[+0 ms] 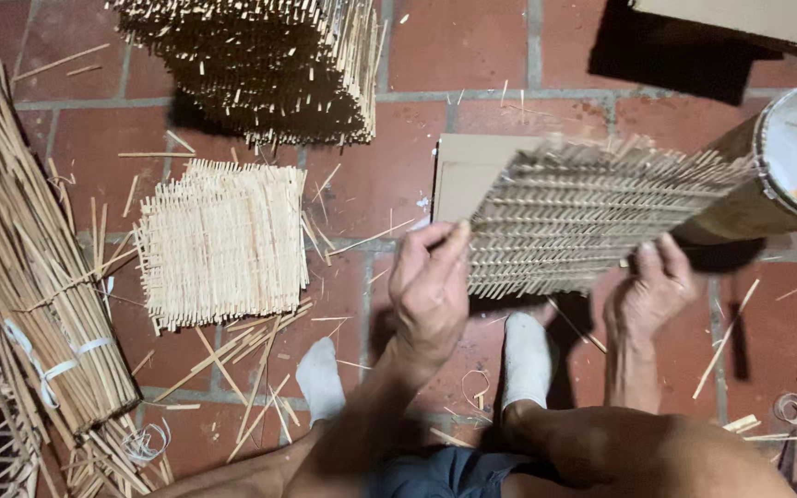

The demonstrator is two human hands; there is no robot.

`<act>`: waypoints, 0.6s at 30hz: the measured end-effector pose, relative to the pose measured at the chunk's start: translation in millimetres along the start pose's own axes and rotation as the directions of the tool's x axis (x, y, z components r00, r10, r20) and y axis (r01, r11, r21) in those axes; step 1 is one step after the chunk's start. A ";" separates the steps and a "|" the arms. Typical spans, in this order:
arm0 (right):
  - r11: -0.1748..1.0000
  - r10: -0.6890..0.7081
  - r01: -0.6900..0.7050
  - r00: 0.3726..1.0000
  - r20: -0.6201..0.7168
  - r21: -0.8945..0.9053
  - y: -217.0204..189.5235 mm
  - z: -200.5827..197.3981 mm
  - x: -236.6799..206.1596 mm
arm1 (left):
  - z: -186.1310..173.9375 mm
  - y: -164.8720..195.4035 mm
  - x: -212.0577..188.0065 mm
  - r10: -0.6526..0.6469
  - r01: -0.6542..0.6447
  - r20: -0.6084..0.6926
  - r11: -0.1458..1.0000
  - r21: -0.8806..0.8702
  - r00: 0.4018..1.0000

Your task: The person weaves thin wooden sticks into a rectangular mat, applies glue to a cardboard backing using a roller, and adheres the woven mat to the backing. The process is repeated for multiple mats.

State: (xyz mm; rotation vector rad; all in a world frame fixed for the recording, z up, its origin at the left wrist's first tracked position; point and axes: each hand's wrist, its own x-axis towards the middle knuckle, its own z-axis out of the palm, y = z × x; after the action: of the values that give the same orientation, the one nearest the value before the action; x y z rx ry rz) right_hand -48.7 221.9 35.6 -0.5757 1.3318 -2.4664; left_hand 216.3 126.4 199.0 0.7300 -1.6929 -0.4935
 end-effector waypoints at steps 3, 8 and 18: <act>0.978 0.186 -0.194 0.977 -0.108 -0.073 17.2 -5.6 -1.2 | -4.8 28.7 6.7 0.047 -0.047 0.041 0.999 -0.009 0.998; 0.877 0.458 -0.447 0.889 -0.022 0.177 31.4 -9.0 -12.3 | -20.0 61.1 5.5 -0.034 0.058 0.240 0.994 -0.094 0.970; 0.989 0.143 -0.144 0.989 0.033 0.017 8.4 -10.2 -11.1 | -32.0 -8.2 13.2 -0.365 0.404 0.231 0.902 -0.153 0.902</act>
State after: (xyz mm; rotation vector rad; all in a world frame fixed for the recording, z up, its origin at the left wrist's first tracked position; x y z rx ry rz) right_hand -43.2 229.5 21.1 -0.4946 1.2889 -2.3422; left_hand 247.2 113.2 210.6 0.8987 -1.6516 -1.0301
